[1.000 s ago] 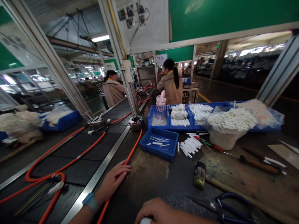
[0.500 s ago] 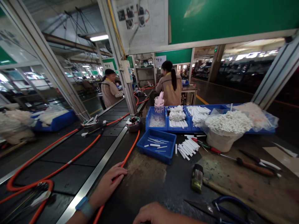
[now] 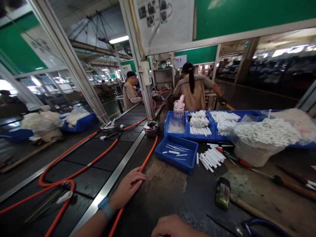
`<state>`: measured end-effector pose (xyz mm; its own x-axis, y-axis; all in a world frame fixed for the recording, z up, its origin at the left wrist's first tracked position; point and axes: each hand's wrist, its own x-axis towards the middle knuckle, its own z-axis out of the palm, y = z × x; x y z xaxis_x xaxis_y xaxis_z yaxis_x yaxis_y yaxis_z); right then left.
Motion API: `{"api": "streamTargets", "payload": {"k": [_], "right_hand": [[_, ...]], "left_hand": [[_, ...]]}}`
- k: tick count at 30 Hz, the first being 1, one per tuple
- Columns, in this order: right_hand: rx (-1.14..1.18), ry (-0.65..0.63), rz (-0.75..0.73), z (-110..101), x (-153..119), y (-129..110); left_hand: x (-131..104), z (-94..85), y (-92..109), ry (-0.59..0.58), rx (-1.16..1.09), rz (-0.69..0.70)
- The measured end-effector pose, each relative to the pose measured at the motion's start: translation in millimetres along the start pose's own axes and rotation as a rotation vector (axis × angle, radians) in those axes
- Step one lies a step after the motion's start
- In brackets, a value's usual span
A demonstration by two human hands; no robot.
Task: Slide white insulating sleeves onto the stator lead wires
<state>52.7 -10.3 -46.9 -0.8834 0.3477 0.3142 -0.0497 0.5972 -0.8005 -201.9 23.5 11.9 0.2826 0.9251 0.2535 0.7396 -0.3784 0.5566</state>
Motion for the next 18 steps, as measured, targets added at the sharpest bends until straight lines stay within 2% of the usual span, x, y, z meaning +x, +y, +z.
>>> {"api": "streamTargets", "payload": {"k": [6, 11, 18], "right_hand": [[0.049, 0.049, 0.027, -8.1, -1.4, -18.5], [0.037, 0.103, 0.112, -8.7, -4.3, -29.7], [0.040, 0.060, 0.174, -9.0, -9.8, -30.0]], "left_hand": [[-1.4, 0.9, 0.7, 0.006, -0.020, 0.001], [-1.3, 3.5, -1.7, 0.014, -0.046, 0.010], [-1.7, 3.4, 2.5, 0.029, -0.053, 0.013]]}}
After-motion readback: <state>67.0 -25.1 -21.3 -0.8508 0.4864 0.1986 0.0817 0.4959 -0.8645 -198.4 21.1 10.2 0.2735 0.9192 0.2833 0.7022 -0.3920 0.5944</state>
